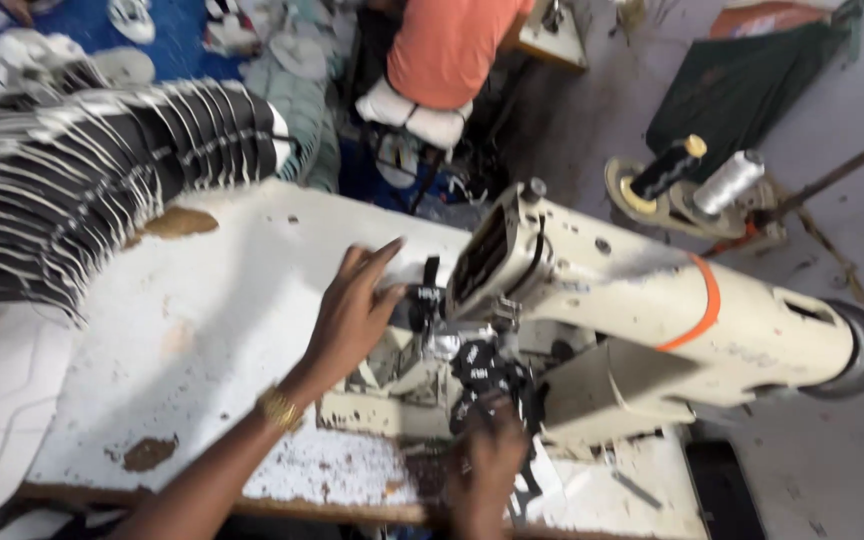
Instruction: The person uses a sewing machine to stitch black fabric pieces onto white shoe uppers. They guide the shoe under the needle, sew along the edges, and then cut the thread with scissors before moving to the next shoe.
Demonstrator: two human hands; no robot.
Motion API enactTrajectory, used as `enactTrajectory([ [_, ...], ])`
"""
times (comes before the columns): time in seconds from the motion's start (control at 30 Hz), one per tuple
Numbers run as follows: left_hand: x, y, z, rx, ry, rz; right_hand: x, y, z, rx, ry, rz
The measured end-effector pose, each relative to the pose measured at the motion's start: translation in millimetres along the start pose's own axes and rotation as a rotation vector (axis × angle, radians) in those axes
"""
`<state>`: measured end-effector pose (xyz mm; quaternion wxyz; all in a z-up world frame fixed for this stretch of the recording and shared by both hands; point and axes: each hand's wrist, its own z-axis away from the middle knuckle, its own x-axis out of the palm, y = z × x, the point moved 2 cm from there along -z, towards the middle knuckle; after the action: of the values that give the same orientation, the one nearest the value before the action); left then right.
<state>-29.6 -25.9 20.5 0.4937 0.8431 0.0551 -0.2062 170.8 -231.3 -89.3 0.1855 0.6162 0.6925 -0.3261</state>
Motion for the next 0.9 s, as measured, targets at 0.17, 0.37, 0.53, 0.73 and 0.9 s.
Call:
enactTrajectory([
  [0.17, -47.8, -112.3, 74.0, -0.013, 0.632, 0.154, 92.2, 27.6, 83.6, -0.199, -0.199, -0.080],
  [0.37, -163.3, -287.1, 133.6, -0.221, 1.210, 0.095, 95.0, 26.3, 87.6, -0.140, -0.185, -0.041],
  [0.53, -197.9, -320.6, 87.9, -0.199, 1.119, 0.606, 89.6, 20.2, 78.3, -0.138, -0.166, -0.088],
  [0.73, -182.2, -268.2, 80.7, -0.054, 1.203, 0.126, 156.3, 87.1, 114.7, -0.276, 0.012, -0.221],
  [0.9, -141.3, -259.7, 103.2, -0.137, 1.252, -0.095, 182.1, 130.4, 132.4, -0.328, -0.014, -0.247],
])
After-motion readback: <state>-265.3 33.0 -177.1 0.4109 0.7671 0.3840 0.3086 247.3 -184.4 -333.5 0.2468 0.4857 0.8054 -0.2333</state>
